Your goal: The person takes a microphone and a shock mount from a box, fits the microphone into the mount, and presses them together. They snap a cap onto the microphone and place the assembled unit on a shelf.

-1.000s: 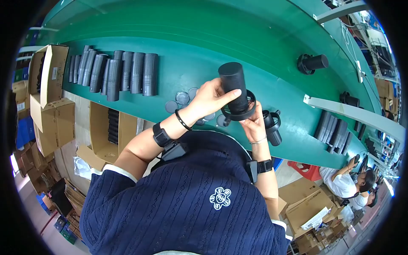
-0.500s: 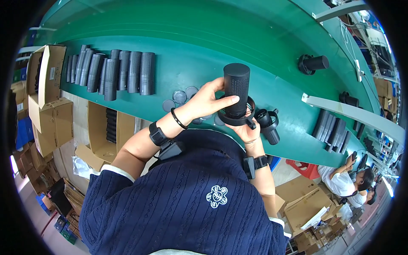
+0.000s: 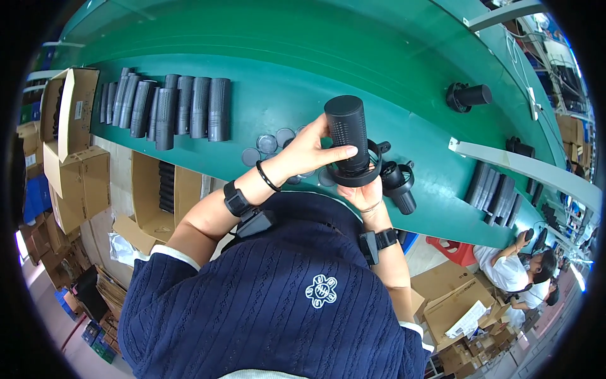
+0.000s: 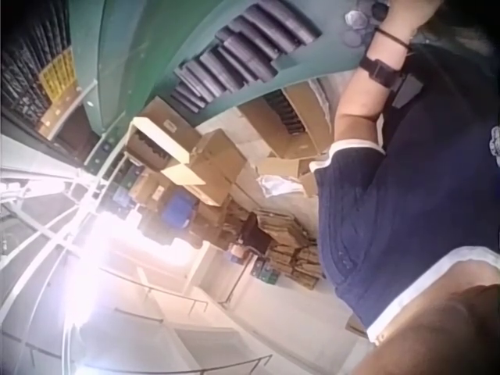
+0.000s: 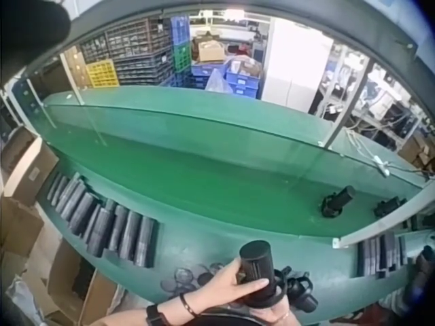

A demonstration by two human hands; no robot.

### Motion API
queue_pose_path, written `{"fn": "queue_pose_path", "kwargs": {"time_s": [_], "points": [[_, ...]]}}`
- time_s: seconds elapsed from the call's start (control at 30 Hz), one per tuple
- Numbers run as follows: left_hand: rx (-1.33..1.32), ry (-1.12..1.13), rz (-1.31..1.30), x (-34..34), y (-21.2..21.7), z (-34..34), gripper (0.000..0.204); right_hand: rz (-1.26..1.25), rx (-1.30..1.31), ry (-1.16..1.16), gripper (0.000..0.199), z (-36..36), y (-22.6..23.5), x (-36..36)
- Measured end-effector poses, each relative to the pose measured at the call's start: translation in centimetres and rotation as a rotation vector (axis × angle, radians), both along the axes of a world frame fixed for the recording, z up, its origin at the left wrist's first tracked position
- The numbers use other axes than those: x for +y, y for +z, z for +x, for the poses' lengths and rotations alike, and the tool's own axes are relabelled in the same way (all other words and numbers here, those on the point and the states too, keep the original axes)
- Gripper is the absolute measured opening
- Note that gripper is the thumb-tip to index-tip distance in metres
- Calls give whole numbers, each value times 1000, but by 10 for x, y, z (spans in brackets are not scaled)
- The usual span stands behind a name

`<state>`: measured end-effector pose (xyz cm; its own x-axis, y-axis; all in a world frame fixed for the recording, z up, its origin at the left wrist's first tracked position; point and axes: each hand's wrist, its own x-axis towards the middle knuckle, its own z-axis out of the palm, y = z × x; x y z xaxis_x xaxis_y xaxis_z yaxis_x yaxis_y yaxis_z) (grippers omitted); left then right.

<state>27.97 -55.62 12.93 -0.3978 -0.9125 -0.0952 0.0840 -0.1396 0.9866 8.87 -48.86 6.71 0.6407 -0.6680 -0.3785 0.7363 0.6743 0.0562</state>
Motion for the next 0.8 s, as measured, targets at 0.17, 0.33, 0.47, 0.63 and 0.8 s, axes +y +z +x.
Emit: {"fn": "queue_pose_path", "kwargs": {"time_s": [0.17,0.33,0.47,0.63,0.8], "points": [[276,248,278,-10,-16,-6,51,-87,679,258,58,-8,20,-1],[-32,453,-125,-41,-54,16,56,-431,1528,233,21,-126,54,33],[-427,511,-382,-70,-74,24,63,-738,2375,358,55,-176,17,71],[-410,485,-320,-74,-83,34,64,-618,2010,319,66,-166,-3,75],[-596,810,-459,-44,-63,37,68,-868,2095,235,63,-157,39,62]]}}
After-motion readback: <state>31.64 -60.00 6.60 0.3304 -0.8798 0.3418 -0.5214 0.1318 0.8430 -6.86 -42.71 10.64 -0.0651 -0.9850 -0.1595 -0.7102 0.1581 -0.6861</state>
